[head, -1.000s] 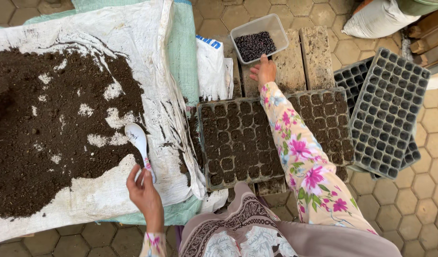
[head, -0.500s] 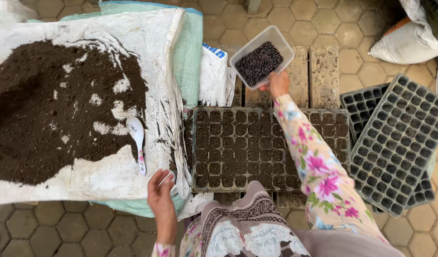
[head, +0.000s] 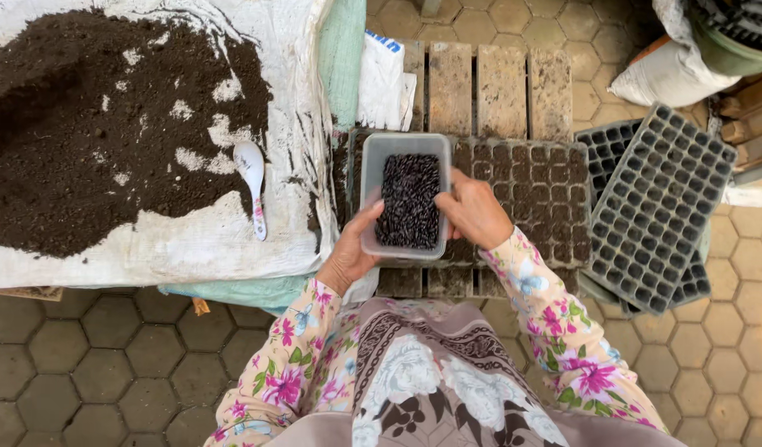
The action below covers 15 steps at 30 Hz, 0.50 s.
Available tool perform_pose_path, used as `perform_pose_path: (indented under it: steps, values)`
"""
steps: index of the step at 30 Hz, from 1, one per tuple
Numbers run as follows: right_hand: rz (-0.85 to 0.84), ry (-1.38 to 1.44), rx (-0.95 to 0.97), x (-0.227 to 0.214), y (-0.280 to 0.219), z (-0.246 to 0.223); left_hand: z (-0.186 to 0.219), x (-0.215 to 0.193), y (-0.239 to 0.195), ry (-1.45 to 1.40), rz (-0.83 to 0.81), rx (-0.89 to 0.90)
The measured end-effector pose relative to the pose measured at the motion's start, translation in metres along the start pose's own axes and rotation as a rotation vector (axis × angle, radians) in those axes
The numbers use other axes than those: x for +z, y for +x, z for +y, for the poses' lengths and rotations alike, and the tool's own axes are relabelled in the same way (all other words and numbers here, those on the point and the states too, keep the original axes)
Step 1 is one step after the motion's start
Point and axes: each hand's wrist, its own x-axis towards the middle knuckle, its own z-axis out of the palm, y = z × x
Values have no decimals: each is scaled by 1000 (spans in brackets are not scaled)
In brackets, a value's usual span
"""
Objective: The person fills seedling tray cells with soil using a white plastic spoon, then places individual seeds into each cell by hand. The person works over a wooden pallet outdoors, handling soil, a seedling tray, and a container of seeds.
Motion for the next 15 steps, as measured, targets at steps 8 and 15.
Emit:
perform_pose_path:
  steps: [8, 15]
  values:
    - [97, -313, 137, 44, -54, -6, -21, -19, -43, -47, 74, -97]
    - [454, -484, -369, 112, -56, 32, -26, -25, -65, 319, 92, 59]
